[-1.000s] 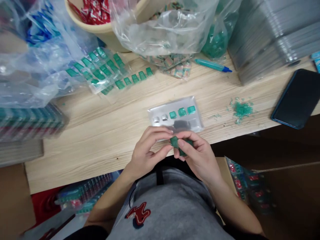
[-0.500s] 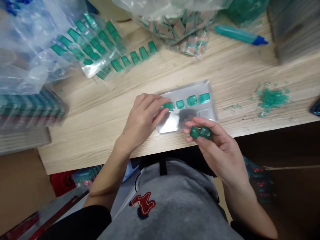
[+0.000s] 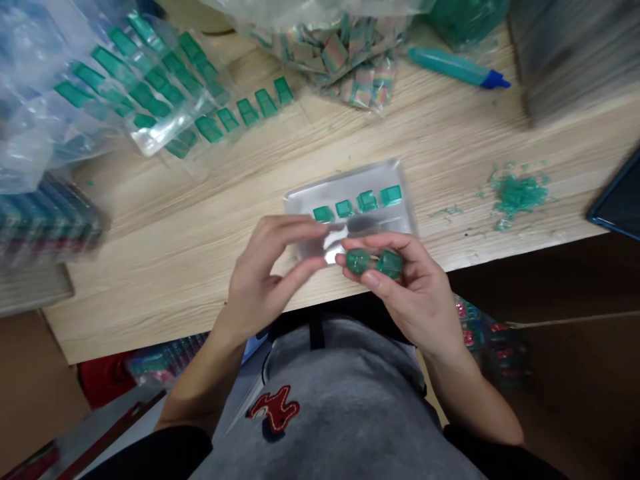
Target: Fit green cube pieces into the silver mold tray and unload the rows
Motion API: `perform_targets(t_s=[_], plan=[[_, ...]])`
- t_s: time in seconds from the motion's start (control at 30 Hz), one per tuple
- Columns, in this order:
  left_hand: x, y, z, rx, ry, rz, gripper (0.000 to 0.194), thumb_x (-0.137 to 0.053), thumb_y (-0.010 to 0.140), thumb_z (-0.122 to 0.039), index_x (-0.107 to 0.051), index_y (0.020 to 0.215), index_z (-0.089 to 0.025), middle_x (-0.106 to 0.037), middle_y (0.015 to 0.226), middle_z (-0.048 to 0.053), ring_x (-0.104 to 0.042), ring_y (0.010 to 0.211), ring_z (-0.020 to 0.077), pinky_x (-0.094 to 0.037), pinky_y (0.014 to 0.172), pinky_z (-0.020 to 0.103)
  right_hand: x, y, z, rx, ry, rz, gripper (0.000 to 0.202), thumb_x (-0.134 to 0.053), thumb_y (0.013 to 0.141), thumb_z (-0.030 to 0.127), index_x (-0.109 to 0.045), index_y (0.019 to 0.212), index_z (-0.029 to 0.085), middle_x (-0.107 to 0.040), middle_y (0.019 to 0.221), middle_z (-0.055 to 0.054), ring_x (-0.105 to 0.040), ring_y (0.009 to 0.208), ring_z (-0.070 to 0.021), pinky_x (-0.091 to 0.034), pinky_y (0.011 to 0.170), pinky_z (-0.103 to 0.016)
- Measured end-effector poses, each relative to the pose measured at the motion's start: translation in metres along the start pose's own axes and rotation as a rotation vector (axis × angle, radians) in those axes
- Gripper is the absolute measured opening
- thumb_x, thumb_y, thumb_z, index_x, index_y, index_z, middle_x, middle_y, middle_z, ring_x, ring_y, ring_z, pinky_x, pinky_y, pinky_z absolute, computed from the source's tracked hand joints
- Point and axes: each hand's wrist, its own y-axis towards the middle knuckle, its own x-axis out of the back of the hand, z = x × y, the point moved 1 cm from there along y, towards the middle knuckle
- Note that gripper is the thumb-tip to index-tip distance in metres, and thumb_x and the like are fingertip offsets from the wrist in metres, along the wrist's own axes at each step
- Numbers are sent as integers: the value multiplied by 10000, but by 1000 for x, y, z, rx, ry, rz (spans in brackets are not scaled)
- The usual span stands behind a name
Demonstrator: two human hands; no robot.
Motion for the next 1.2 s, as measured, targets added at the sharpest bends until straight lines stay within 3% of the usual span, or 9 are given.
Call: perform_targets(t_s=[0.13,0.37,0.53,0.6,0.7,0.8,0.97,1.2], plan=[[-3,-14,-20,-39,-43,17,314,-676,872,-237,-587,1173,-243,-612,1131,49,-567,1081,200,-465,941,340,-9,-2,0,15,-63,7,233,-734,784,189,-627,974,271,-714,1062,24,-708,937,-121,-587,874,-292],[-6,-38,-13,-14,-138,-2,223,-630,894,-178,-571,1104,-225,-599,1114,63,-571,1054,190,-498,905,350,-11,-4,-7,-22,-281,58,156,-712,794,226,-651,937,236,-715,987,1,-690,902,-115,-585,810,-258],[-1,-47,-10,1,-105,-32,219,-656,880,-195,-614,1088,-248,-601,1087,52,-580,1032,187,-510,884,345,-18,-8,-8,-86,-318,36,114,-692,811,268,-655,900,207,-682,763,20,-657,642,-90,-575,617,-217],[0,-46,-11,-14,-127,-43,245,-663,875,-172,-623,1104,-247,-619,1047,40,-593,999,170,-519,860,310,-21,-8,-3,-101,-343,53,94,-677,821,263,-657,895,209,-615,645,50,-580,511,-64,-524,504,-189],[0,-41,-14,2,-190,-74,274,-658,878,-157,-623,1131,-258,-651,1026,33,-615,963,161,-539,828,292,-22,-7,7,-85,-398,93,76,-658,835,234,-675,907,217,-588,630,54,-504,459,-44,-447,428,-170],[-1,-36,-17,103,-323,-131,239,-657,885,-196,-633,1115,-257,-676,976,36,-643,923,167,-560,809,303,-20,-6,14,25,-485,109,75,-629,859,222,-686,908,231,-642,730,30,-522,497,-50,-441,446,-182],[-5,-32,-17,272,-649,-132,206,-668,884,-311,-661,1089,-297,-671,952,12,-642,853,130,-553,733,233,-23,-5,19,313,-716,63,82,-645,859,222,-665,927,263,-628,758,25,-586,679,-97,-505,624,-229],[-12,-27,-18,426,-864,-169,259,-703,810,-487,-680,908,-248,-620,755,-5,-563,642,99,-497,574,184,-26,-8,12,568,-929,199,193,-578,891,139,-659,1020,257,-665,819,-6,-616,702,-108,-510,604,-238]])
